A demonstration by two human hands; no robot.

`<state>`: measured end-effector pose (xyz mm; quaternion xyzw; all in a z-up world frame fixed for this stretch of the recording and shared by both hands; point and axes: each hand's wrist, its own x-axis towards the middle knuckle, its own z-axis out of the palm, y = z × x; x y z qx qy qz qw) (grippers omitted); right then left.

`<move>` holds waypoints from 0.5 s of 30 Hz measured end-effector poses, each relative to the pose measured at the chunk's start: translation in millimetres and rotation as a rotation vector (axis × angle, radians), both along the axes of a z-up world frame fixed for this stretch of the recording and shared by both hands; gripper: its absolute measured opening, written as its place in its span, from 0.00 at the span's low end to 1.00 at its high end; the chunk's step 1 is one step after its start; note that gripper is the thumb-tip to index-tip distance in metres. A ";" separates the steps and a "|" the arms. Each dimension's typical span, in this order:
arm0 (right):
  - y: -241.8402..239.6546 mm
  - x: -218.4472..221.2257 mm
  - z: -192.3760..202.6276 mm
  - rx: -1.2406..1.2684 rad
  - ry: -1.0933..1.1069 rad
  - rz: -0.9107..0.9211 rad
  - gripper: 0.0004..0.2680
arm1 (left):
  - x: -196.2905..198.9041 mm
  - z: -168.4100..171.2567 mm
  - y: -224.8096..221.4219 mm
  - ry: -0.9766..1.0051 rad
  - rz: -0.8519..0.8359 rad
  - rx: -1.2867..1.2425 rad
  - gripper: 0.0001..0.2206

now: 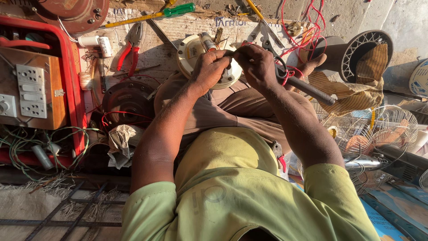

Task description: The person sits on the floor and repairs a white circular electrical component, likely a fan motor base. They use a screwdriver to tighten screws, pliers to strip and cut wires, and scissors to trim wire ends. The person connects red wires to terminals on the component.

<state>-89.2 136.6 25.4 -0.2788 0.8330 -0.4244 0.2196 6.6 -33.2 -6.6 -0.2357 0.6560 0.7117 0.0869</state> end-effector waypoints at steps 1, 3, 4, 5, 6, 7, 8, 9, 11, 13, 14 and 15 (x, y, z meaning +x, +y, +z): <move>-0.1 3.4 -4.1 0.010 -0.012 -0.026 0.07 | 1.6 -0.9 0.4 0.018 -0.015 0.007 0.12; -3.8 10.5 -15.3 0.062 -0.035 -0.088 0.09 | 2.4 -2.7 0.3 0.101 0.003 -0.078 0.12; -6.6 13.0 -21.5 0.086 -0.044 -0.120 0.10 | 1.4 -3.3 -0.4 0.146 0.010 -0.123 0.13; -9.4 15.6 -27.8 0.139 -0.029 -0.140 0.12 | 1.1 -3.6 -2.1 0.150 -0.006 -0.153 0.13; -9.9 16.9 -33.5 0.194 -0.013 -0.160 0.14 | 0.7 -3.8 -3.0 0.155 -0.023 -0.181 0.13; -8.5 18.0 -37.9 0.249 0.003 -0.180 0.16 | 0.8 -3.6 -3.6 0.160 -0.040 -0.209 0.13; -6.2 17.1 -41.0 0.212 -0.121 -0.266 0.17 | 0.5 -3.1 -5.2 0.103 -0.022 -0.149 0.13; -1.6 15.2 -42.3 0.174 -0.246 -0.351 0.18 | 0.6 -2.4 -7.0 0.047 -0.005 -0.089 0.12; 5.9 15.1 -42.5 0.050 -0.505 -0.434 0.15 | 4.2 -0.4 -10.4 -0.020 0.043 0.040 0.12; 7.5 18.1 -40.2 -0.127 -0.764 -0.440 0.09 | 4.5 1.8 -14.3 -0.031 0.095 0.174 0.12; 7.1 21.9 -38.6 -0.098 -0.681 -0.322 0.10 | 4.3 2.8 -14.8 -0.026 0.098 0.212 0.11; 3.8 28.5 -37.3 -0.069 -0.597 -0.205 0.11 | 4.3 4.2 -14.9 -0.022 0.102 0.250 0.11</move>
